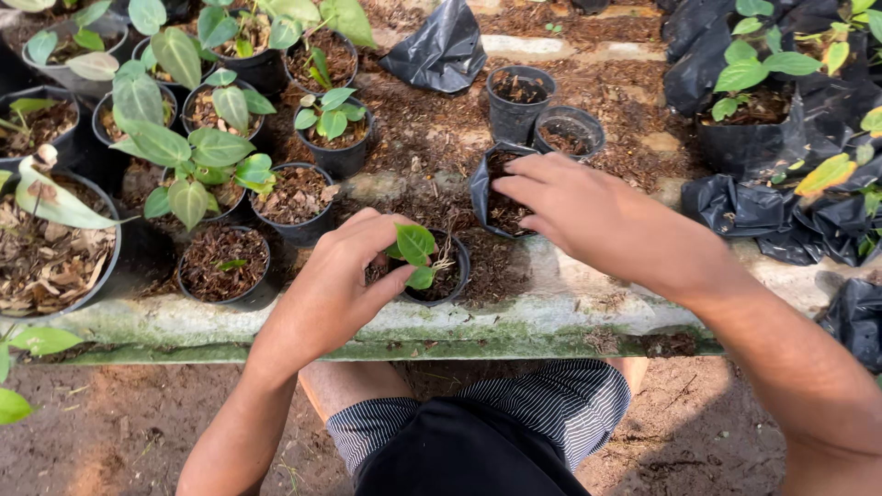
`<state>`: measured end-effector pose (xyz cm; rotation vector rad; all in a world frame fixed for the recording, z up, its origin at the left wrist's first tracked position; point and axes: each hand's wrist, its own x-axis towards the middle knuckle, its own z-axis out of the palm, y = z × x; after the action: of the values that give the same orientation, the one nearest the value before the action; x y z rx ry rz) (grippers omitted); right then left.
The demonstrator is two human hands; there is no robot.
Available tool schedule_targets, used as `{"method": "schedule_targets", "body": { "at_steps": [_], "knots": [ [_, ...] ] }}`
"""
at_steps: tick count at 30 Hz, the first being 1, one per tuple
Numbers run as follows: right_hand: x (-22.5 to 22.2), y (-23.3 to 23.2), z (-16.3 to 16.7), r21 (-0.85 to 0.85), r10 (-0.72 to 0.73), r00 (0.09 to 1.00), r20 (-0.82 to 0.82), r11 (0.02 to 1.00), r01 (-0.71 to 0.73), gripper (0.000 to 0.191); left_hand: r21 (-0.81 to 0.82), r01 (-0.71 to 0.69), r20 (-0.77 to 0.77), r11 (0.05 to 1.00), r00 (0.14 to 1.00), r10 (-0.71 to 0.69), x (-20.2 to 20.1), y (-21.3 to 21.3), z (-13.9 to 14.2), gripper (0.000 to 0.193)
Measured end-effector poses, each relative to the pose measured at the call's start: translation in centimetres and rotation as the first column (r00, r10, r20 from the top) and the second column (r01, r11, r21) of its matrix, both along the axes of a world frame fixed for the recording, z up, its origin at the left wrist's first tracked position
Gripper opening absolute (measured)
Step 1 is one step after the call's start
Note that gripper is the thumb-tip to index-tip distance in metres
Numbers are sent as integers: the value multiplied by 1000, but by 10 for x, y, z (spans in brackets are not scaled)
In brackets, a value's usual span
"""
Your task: The person removes small plants from black plastic bags and pots them into small black plastic containers using soil. They place the potted plants on a wooden plank among other potted plants.
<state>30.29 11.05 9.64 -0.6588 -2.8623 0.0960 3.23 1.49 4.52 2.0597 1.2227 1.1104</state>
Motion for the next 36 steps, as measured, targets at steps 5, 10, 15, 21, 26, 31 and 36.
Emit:
{"method": "schedule_targets", "body": {
  "at_steps": [5, 10, 15, 21, 26, 31, 36],
  "knots": [
    [-35, 24, -20, -35, -118, 926, 359, 990, 140, 56, -61, 53, 80, 997, 996, -48, 1, -3, 9, 50],
    [-32, 32, -27, -31, -232, 857, 459, 960, 277, 61, -68, 93, 71, 993, 994, -88, 1, 2, 10, 42],
    [-36, 38, -34, 22, -204, 844, 495, 975, 223, 55, -140, 109, 54, 984, 993, -102, -2, 6, 11, 40],
    [-31, 44, -50, 56, -179, 884, 432, 984, 171, 47, -185, 194, 57, 964, 981, -186, -10, 8, 13, 38],
    [-33, 42, -50, 45, -195, 890, 413, 980, 193, 34, -201, 125, 6, 972, 992, -126, -10, 14, 5, 37],
    [-26, 28, -11, 0, -168, 933, 318, 984, 177, 38, -98, 97, 122, 991, 989, -85, -23, 10, 2, 33],
    [-35, 4, 20, -7, 172, 982, 77, 985, -172, 23, -114, 39, 435, 993, 900, 15, -38, -4, 5, 30]
  ]
}}
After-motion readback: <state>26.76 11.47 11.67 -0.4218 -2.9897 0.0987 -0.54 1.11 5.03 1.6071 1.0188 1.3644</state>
